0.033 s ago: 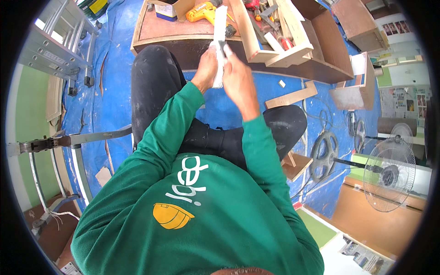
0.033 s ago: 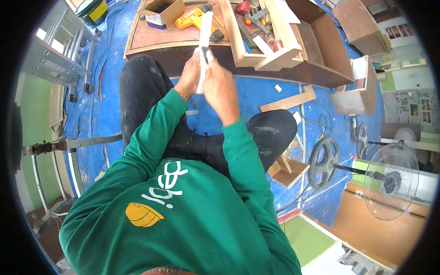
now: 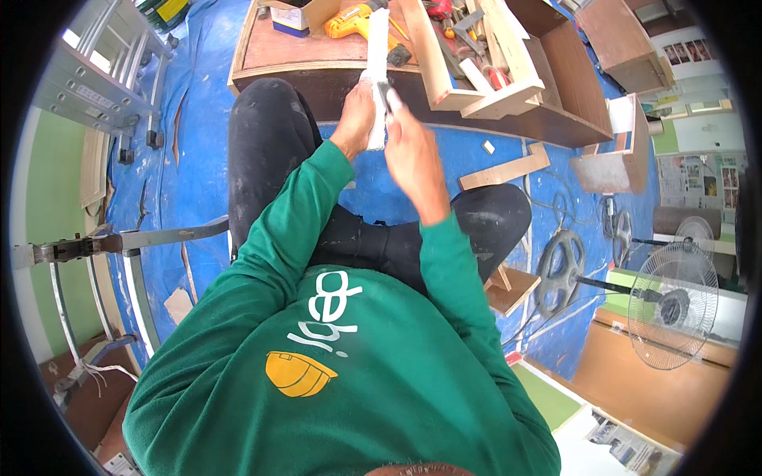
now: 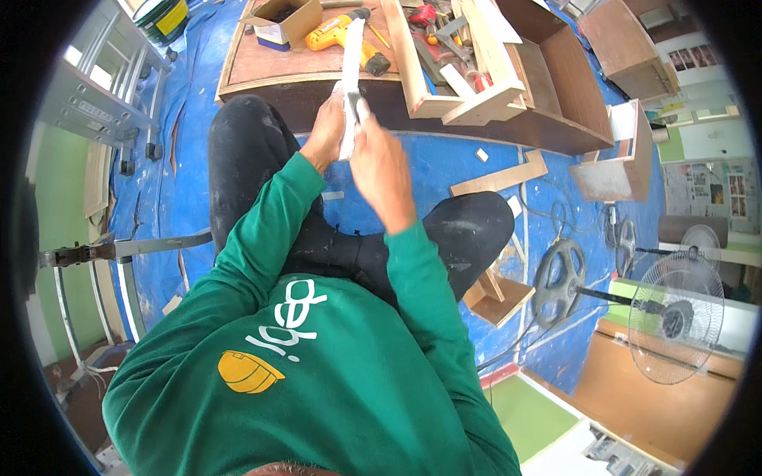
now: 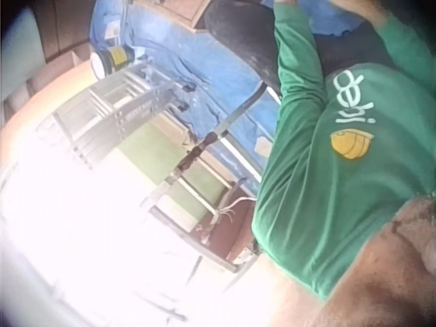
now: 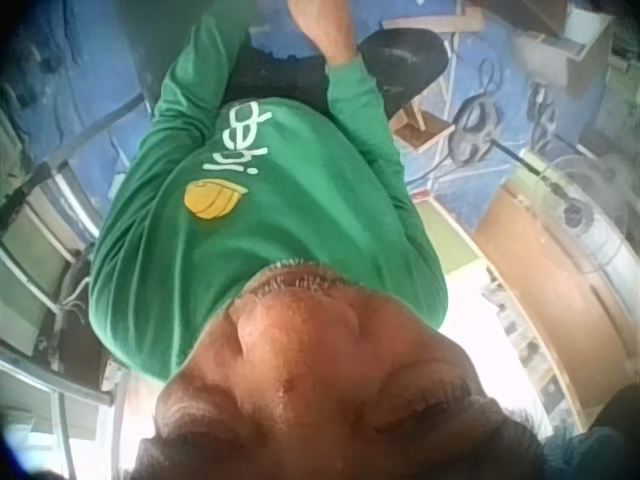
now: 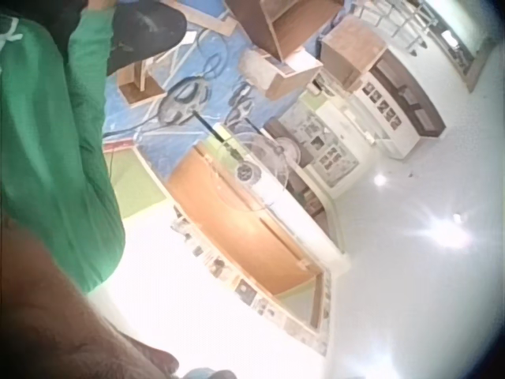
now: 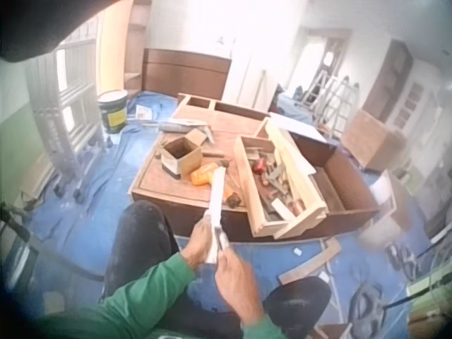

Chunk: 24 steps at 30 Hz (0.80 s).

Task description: The person cuts a white wooden strip to size using a hand saw and then fits it into a gap in the ceiling. They climb a ladder to position the strip and secure it in place.

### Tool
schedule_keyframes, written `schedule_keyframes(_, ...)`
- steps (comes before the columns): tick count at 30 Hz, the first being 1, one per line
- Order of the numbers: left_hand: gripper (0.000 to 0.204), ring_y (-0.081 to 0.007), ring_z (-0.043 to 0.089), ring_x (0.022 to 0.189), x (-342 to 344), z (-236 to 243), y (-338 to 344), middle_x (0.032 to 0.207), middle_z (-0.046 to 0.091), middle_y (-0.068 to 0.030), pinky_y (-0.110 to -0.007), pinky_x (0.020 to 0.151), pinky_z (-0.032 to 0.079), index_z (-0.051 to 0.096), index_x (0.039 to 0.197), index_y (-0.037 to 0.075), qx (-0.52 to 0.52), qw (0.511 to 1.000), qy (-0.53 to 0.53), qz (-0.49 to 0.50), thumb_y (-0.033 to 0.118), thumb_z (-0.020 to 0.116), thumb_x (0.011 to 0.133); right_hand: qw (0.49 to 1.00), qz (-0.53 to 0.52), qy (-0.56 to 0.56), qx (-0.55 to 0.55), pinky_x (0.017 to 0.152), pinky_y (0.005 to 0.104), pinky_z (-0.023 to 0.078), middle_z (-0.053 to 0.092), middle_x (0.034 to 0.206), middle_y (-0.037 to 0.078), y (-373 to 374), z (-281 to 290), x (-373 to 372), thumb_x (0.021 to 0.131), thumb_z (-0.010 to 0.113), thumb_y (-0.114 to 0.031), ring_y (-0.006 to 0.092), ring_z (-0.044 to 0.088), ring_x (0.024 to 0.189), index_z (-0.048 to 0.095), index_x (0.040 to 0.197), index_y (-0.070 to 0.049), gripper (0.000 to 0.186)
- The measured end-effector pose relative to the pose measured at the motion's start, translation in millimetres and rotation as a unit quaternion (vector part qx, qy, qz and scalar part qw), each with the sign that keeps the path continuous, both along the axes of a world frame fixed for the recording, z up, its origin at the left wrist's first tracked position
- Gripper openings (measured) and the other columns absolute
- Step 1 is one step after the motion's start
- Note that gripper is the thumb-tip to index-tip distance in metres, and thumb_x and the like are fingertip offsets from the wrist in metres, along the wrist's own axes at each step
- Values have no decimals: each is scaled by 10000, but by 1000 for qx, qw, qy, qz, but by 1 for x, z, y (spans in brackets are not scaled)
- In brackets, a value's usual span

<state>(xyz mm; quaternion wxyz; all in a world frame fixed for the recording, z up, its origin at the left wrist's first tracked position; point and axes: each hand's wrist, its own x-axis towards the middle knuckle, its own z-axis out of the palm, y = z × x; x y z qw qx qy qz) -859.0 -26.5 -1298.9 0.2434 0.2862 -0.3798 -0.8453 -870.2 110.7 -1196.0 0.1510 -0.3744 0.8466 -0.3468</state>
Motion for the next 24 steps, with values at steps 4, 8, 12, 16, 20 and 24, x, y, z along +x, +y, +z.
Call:
schedule_keyframes(4, 437, -175, 633, 659, 1, -12, -4, 823, 621, -50, -355, 565, 560, 577, 1101, 92, -29, 999, -3, 27, 453, 334, 1137, 999, 7, 16, -30, 821, 553, 518, 675, 1044, 331, 24, -12, 20, 1048, 501, -157, 504, 661, 1012, 546, 1484, -102, 442)
schedule_keyframes(8, 425, -165, 638, 705, 1, -7, -3, 848, 641, -47, -352, 637, 573, 589, 1114, 105, 1, 1000, 3, 0, 461, 359, 1137, 999, -5, 40, -17, 809, 571, 522, 694, 1016, 313, -5, -21, 2, 1025, 514, -141, 493, 671, 981, 562, 1460, -81, 441)
schedule_keyframes(12, 460, -140, 650, 851, -13, -13, 14, 1044, 685, -15, -336, 738, 568, 609, 1266, 97, -24, 998, 50, -30, 476, 386, 1131, 995, -27, 47, -78, 852, 585, 535, 706, 1015, 311, -42, -22, -53, 1016, 497, -163, 503, 671, 1002, 605, 1392, -47, 408)
schedule_keyframes(16, 434, -132, 642, 805, -6, 3, 7, 936, 654, -23, -344, 712, 570, 611, 1161, 92, -45, 999, 15, -23, 456, 374, 1133, 995, 14, 44, -84, 849, 562, 522, 695, 1068, 318, -29, -9, -43, 1027, 508, -139, 496, 666, 1009, 550, 1469, -59, 451)
schedule_keyframes(20, 410, -128, 576, 691, -11, -7, -7, 805, 581, -16, -332, 596, 510, 597, 1053, 98, -77, 997, -17, 19, 440, 384, 1131, 999, 13, 7, -42, 807, 508, 514, 669, 1025, 330, 29, -7, 15, 1053, 525, -152, 494, 667, 963, 556, 1473, -64, 431)
schedule_keyframes(24, 371, -135, 529, 641, -12, -11, -7, 795, 537, -3, -326, 540, 480, 584, 1040, 114, -31, 999, -18, 27, 428, 405, 1121, 1000, -4, 1, -8, 780, 517, 503, 668, 998, 328, 36, -3, 24, 1050, 528, -131, 494, 665, 925, 545, 1482, -63, 438)
